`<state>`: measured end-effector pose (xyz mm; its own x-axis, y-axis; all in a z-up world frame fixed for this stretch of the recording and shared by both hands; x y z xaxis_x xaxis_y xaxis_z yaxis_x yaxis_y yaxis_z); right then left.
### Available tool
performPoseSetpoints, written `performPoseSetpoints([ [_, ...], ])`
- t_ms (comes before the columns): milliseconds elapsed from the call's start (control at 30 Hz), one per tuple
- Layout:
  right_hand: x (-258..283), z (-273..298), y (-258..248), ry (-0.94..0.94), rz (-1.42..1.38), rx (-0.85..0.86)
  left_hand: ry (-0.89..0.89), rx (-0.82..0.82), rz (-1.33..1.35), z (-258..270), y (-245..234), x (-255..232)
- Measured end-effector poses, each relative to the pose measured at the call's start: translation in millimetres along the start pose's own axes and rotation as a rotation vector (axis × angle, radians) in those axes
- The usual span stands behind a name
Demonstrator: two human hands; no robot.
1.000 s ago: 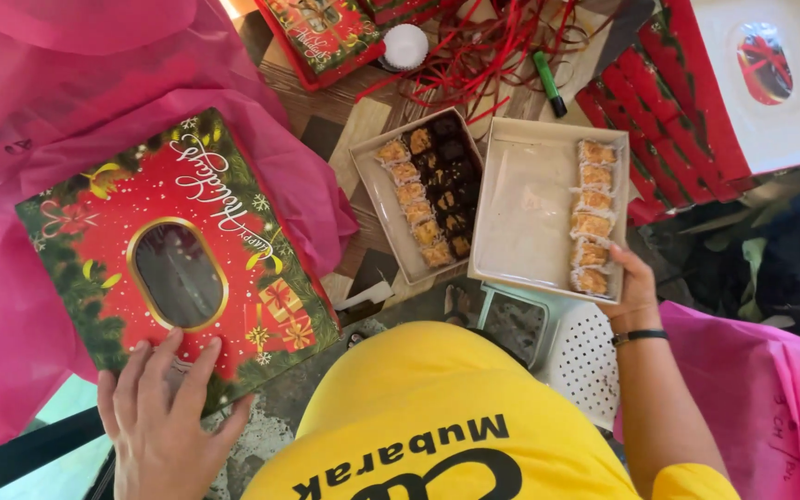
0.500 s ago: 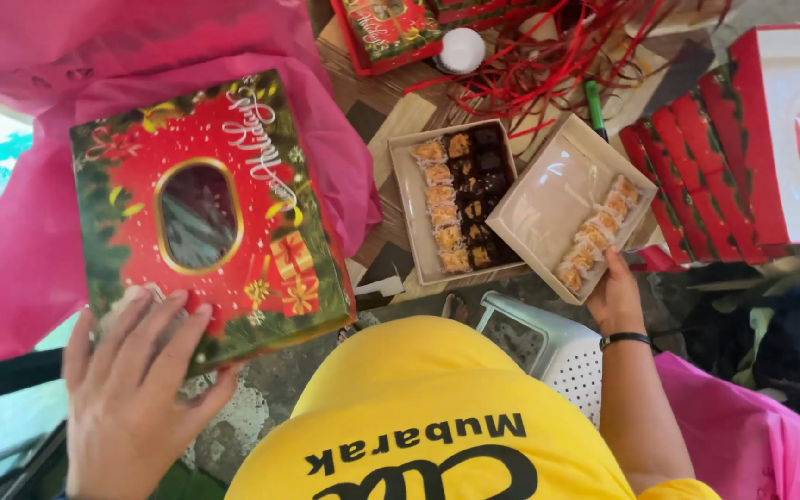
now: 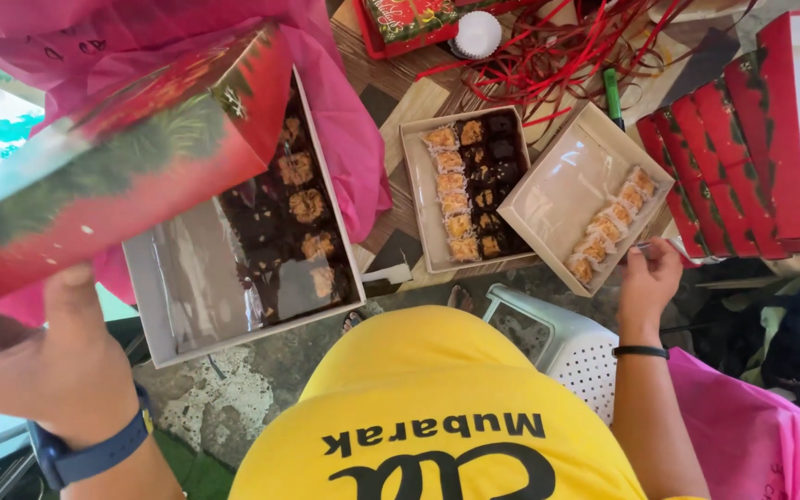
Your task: The person is seen arranging brownies into decorative boxes, closing the boxes, and placing them into pink bags for distribution.
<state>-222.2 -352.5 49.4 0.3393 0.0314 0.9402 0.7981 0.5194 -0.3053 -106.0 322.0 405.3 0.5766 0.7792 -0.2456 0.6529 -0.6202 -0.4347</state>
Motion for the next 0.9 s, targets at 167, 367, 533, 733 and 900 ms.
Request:
performPoseSetpoints([
  [167, 156.8, 97.7, 50.0, -0.565, 0.005, 0.214, -0.019, -0.071, 0.09, 7.3, 6.1, 12.8],
  [367, 317.9, 293.3, 165.1, -1.312, 0.079, 0.874, 0.037, -0.015, 0.07, -1.2, 0.6, 1.6],
  [533, 340.2, 357.7, 214.6, -1.516, 0.303, 1.036, 0.193, 0.07, -0.161, -13.0, -10.3, -16.6],
  [733, 334.2, 375.5, 241.1, -1.671, 0.467, 0.993, 0.328, 0.134, -0.125, -10.5, -17.3, -12.5],
  [900, 336.0, 378.4, 246.5, -1.677, 0.404, 0.987, 0.511, 0.102, -0.068, -8.8, -12.4, -14.9],
])
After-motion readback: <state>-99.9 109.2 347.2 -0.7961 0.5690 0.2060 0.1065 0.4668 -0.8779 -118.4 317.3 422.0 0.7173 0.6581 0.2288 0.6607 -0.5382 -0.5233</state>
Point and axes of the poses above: each hand's wrist, its own z-axis away from the middle knuckle, its own y-axis out of the palm, x = y × z, the point moved 9 cm from there along -z, towards the middle knuckle, and after that the axes turned 6 degrees about y, right-handed, at the moved point
